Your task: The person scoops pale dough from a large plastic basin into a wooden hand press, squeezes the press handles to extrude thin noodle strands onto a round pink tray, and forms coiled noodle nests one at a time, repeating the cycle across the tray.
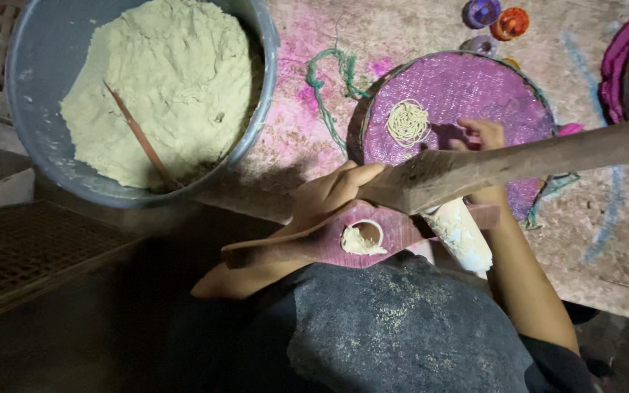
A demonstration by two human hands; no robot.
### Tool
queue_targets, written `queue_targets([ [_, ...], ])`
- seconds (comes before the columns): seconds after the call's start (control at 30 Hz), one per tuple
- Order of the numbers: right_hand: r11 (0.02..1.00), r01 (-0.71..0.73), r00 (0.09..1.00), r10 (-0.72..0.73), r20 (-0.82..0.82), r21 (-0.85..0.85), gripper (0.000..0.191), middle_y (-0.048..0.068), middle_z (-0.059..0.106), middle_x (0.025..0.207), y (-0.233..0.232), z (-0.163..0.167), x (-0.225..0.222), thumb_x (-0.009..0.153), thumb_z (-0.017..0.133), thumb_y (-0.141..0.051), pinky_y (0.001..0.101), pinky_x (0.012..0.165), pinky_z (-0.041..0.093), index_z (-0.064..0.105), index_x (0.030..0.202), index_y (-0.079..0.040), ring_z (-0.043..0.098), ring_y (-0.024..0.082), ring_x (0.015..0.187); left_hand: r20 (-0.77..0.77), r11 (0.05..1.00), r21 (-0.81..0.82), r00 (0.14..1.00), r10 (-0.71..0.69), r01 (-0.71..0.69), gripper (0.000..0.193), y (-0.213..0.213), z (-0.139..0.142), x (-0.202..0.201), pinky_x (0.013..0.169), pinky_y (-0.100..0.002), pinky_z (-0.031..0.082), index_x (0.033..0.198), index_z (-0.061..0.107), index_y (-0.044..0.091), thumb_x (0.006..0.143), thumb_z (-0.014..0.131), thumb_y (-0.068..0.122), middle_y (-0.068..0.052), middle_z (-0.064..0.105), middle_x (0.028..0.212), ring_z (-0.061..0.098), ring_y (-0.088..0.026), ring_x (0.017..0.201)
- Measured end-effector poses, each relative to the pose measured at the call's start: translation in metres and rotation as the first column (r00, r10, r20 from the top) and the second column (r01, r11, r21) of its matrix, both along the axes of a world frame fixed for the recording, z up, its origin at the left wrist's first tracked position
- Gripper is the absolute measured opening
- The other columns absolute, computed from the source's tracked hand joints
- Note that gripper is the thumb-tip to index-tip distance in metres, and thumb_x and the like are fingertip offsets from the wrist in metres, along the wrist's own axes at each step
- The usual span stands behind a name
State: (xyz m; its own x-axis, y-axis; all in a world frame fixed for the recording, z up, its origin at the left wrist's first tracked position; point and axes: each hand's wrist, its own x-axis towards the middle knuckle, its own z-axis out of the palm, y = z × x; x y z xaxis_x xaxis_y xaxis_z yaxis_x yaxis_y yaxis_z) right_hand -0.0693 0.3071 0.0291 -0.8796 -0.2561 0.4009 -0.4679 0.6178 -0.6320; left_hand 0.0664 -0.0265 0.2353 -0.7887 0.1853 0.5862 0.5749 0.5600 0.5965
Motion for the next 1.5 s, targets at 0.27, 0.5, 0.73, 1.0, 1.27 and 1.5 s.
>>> queue_targets([
  [0.27, 0.978, -0.13, 0.99, 0.119, 0.077, 0.162, 0.108, 0.026, 0.048, 0.144, -0.086, 0.05, -0.014, 0.076, 0.089, -0.062, 0.0509, 0.113, 0.042, 0.05, 0.15, 0.006, 0.049, 0.041, 0.132, -0.127, 1.0, -0.013, 0.992, -0.012, 0.011, 0.042, -0.014, -0.001, 0.003, 0.069, -0.034, 0.058, 0.129, 0.06, 0.0, 0.102, 0.066, 0.032, -0.011, 0.07, 0.106, 0.072, -0.022, 0.085],
  [0.5, 0.903, -0.093, 0.992, 0.046, 0.122, 0.42, 0.09, 0.021, 0.056, 0.119, -0.112, 0.054, -0.017, 0.08, 0.084, -0.058, 0.0498, 0.088, 0.048, 0.057, 0.144, -0.001, 0.052, 0.036, 0.109, -0.02, 0.997, 0.078, 1.0, 0.001, 0.001, 0.046, -0.015, -0.001, 0.001, 0.074, -0.033, 0.059, 0.133, 0.057, 0.003, 0.102, 0.064, 0.036, -0.01, 0.07, 0.103, 0.073, -0.023, 0.087],
  [0.73, 0.927, -0.133, 0.99, 0.105, 0.097, 0.35, 0.054, 0.017, 0.062, 0.113, -0.097, 0.058, -0.016, 0.085, 0.081, -0.036, 0.0464, 0.082, 0.052, 0.064, 0.127, -0.006, 0.06, 0.034, 0.102, 0.086, 0.984, 0.179, 0.996, 0.004, -0.02, 0.042, -0.013, 0.012, -0.005, 0.081, -0.033, 0.06, 0.133, 0.056, 0.003, 0.102, 0.069, 0.028, -0.01, 0.069, 0.109, 0.074, -0.023, 0.097],
  [1.0, 0.871, -0.141, 0.936, -0.037, 0.349, 0.471, 0.031, 0.016, 0.068, 0.109, -0.104, 0.094, -0.005, 0.087, 0.082, -0.023, 0.0479, 0.076, 0.054, 0.07, 0.11, -0.007, 0.068, 0.037, 0.099, 0.208, 0.957, 0.289, 0.976, -0.071, 0.008, 0.033, -0.024, -0.046, -0.034, 0.079, -0.032, 0.057, 0.127, 0.06, 0.004, 0.1, 0.068, 0.021, -0.007, 0.068, 0.105, 0.07, -0.02, 0.094],
  [1.27, 0.964, -0.265, 0.908, 0.238, 0.344, 0.033, 0.028, 0.013, 0.068, 0.12, -0.042, 0.122, 0.069, 0.088, 0.074, -0.017, 0.0424, 0.098, 0.056, 0.075, 0.115, -0.009, 0.069, 0.033, 0.114, 0.373, 0.946, 0.319, 0.925, -0.074, -0.053, 0.024, -0.013, -0.135, -0.038, 0.076, -0.032, 0.054, 0.121, 0.065, 0.004, 0.099, 0.068, 0.013, -0.005, 0.067, 0.102, 0.067, -0.017, 0.091],
  [1.5, 0.874, -0.298, 0.953, 0.297, 0.061, 0.385, 0.045, 0.021, 0.061, 0.126, -0.065, 0.097, 0.075, 0.081, 0.078, -0.029, 0.05, 0.097, 0.048, 0.065, 0.117, -0.005, 0.061, 0.041, 0.116, 0.418, 0.947, 0.319, 0.903, -0.103, -0.039, 0.016, 0.024, -0.146, -0.085, 0.072, -0.031, 0.051, 0.113, 0.069, 0.004, 0.098, 0.069, 0.008, -0.001, 0.066, 0.094, 0.064, -0.013, 0.085],
])
